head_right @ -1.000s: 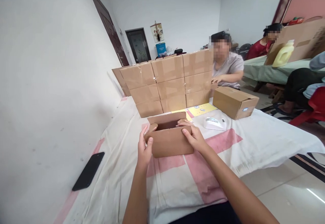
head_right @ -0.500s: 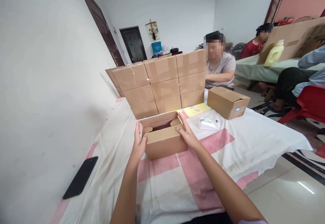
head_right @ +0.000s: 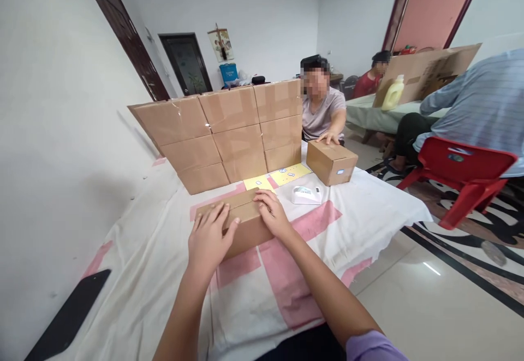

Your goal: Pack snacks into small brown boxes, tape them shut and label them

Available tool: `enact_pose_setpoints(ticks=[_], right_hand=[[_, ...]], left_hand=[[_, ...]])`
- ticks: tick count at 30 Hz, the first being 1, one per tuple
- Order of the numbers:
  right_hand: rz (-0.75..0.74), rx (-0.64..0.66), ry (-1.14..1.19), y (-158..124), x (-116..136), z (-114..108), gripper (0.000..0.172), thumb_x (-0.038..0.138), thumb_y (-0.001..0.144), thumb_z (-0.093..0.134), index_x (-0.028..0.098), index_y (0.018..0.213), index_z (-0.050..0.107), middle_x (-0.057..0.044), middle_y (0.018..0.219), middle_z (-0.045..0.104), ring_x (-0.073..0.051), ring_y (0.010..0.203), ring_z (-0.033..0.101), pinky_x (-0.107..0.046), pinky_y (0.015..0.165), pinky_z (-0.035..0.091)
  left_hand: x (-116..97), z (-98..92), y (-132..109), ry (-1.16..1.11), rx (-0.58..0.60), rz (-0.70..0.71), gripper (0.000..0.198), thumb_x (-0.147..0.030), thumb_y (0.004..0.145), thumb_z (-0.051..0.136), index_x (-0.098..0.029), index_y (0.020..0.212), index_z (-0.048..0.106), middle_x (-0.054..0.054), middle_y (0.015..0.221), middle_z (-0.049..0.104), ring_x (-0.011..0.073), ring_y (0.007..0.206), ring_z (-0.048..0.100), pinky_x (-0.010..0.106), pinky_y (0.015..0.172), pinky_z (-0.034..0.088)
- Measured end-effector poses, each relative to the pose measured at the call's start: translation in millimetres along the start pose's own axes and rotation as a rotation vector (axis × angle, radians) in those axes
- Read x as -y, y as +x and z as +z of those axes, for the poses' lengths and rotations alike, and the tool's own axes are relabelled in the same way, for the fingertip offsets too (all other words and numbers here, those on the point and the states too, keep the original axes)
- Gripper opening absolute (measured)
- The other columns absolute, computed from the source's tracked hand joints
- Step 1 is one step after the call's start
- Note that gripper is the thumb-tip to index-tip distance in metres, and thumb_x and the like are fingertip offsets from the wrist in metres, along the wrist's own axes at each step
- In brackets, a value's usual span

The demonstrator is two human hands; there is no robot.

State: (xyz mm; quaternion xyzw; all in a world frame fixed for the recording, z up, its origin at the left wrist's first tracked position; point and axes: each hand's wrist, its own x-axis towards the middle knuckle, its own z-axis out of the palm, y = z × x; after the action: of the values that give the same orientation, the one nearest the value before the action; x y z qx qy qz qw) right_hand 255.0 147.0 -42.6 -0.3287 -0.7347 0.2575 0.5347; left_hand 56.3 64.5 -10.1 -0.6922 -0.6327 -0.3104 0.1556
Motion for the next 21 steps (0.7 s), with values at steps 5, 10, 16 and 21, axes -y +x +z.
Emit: enact_pose_setpoints(ticks=[5, 10, 16, 21], right_hand=[[0.014, 0.132, -0.08, 9, -7, -44, 0.03, 0.036, 0.099, 0.047, 0.024, 0.114, 0.071, -0.009, 0.13, 0.068, -0.026, 0.126, 0.06, -0.045, 0.113, 0.041], [0.403, -0.079, -0.39, 37, -52, -128, 0.025, 0.026, 0.092, 0.051, 0.019, 0.099, 0.073, -0.01, 0.121, 0.071, -0.025, 0.121, 0.061, -0.038, 0.11, 0.042], [0.698, 0.022, -0.429, 55, -87, -176, 0.021, 0.023, 0.088, 0.057, 0.017, 0.071, 0.068, -0.007, 0.081, 0.069, -0.022, 0.091, 0.066, -0.031, 0.087, 0.055], [0.877, 0.128, -0.378, 56, -95, -174, 0.015, 0.027, 0.083, 0.069, 0.017, 0.073, 0.064, -0.004, 0.07, 0.056, -0.017, 0.06, 0.059, -0.031, 0.057, 0.058]], left_hand=[[2, 10.3, -4, 0.021, 0.094, 0.031, 0.056, -0.058, 0.092, 0.057, -0.026, 0.138, 0.063, 0.013, 0.147, 0.057, 0.0462, 0.136, 0.05, 0.064, 0.107, 0.043], [2, -3.2, 8, 0.067, 0.25, 0.009, 0.065, -0.059, 0.084, 0.067, -0.027, 0.14, 0.06, 0.01, 0.156, 0.049, 0.0427, 0.142, 0.045, 0.06, 0.112, 0.042], [-6, -11.7, 13, 0.125, 0.377, -0.032, 0.065, -0.059, 0.089, 0.06, -0.027, 0.145, 0.054, 0.004, 0.163, 0.038, 0.0346, 0.151, 0.034, 0.055, 0.12, 0.033], [-5, -7.6, 6, 0.133, 0.305, -0.022, 0.064, -0.058, 0.088, 0.061, -0.028, 0.144, 0.054, 0.003, 0.161, 0.042, 0.0339, 0.149, 0.036, 0.054, 0.121, 0.032]])
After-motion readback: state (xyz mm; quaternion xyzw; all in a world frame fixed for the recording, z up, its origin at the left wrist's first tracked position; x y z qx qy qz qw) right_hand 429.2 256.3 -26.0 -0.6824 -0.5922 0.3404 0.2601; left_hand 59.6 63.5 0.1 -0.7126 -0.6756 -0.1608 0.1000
